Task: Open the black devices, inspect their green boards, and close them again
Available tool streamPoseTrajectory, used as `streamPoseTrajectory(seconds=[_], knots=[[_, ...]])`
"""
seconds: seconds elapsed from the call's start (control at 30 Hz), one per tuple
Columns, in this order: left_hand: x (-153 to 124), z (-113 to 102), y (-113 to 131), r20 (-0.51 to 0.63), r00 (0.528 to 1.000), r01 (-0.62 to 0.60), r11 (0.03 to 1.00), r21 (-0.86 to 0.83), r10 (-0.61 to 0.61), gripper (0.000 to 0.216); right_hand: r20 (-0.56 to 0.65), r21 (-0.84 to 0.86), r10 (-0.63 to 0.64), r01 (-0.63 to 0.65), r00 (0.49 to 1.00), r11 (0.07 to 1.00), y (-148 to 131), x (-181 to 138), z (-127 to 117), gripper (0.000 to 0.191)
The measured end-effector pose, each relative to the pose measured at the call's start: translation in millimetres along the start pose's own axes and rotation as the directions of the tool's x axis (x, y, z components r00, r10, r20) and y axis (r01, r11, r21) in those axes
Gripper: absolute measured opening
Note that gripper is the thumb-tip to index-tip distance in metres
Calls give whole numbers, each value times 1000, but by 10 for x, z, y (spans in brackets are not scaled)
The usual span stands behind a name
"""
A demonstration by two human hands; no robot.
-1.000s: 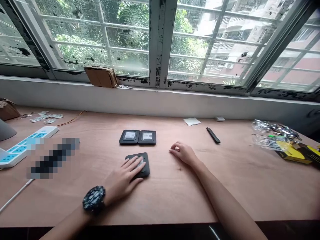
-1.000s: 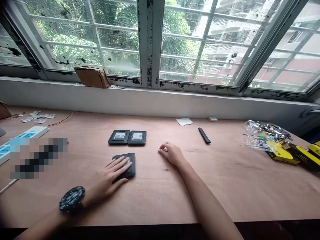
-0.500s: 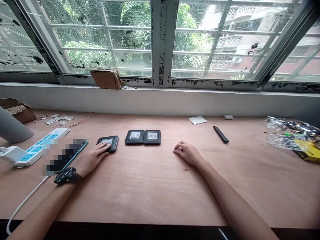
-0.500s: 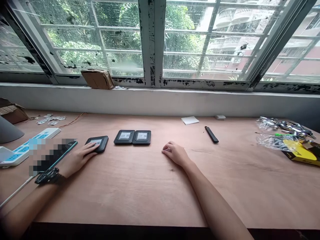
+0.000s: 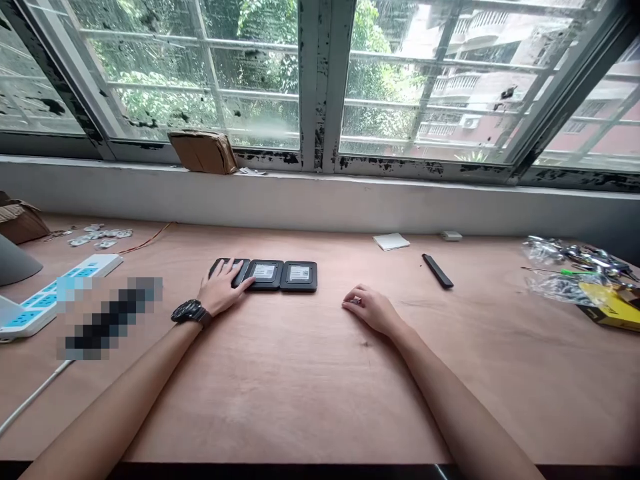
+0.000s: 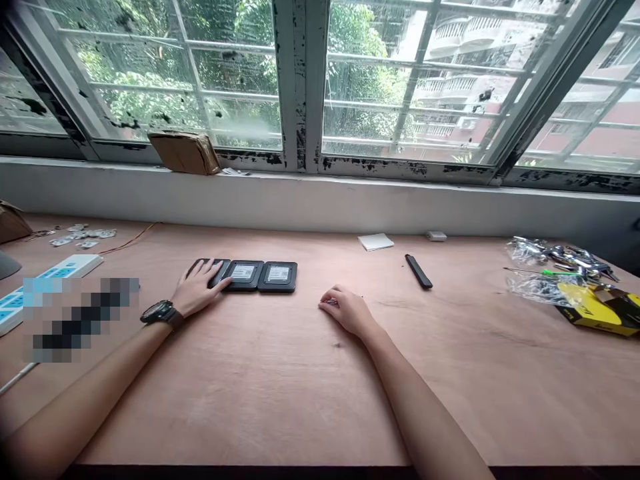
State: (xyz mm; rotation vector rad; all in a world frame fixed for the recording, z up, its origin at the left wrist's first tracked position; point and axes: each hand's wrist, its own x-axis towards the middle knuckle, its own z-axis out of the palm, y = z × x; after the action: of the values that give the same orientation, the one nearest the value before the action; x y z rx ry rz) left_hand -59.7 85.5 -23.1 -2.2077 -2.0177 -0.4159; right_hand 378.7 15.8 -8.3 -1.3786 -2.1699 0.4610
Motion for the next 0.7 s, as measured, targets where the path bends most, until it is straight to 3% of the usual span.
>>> streamPoseTrajectory(seconds=[0.7], knots=[[47, 113, 710, -8, 999, -38, 999, -21, 38, 78, 28, -20, 20, -19, 999, 1000, -27, 1, -3, 17]])
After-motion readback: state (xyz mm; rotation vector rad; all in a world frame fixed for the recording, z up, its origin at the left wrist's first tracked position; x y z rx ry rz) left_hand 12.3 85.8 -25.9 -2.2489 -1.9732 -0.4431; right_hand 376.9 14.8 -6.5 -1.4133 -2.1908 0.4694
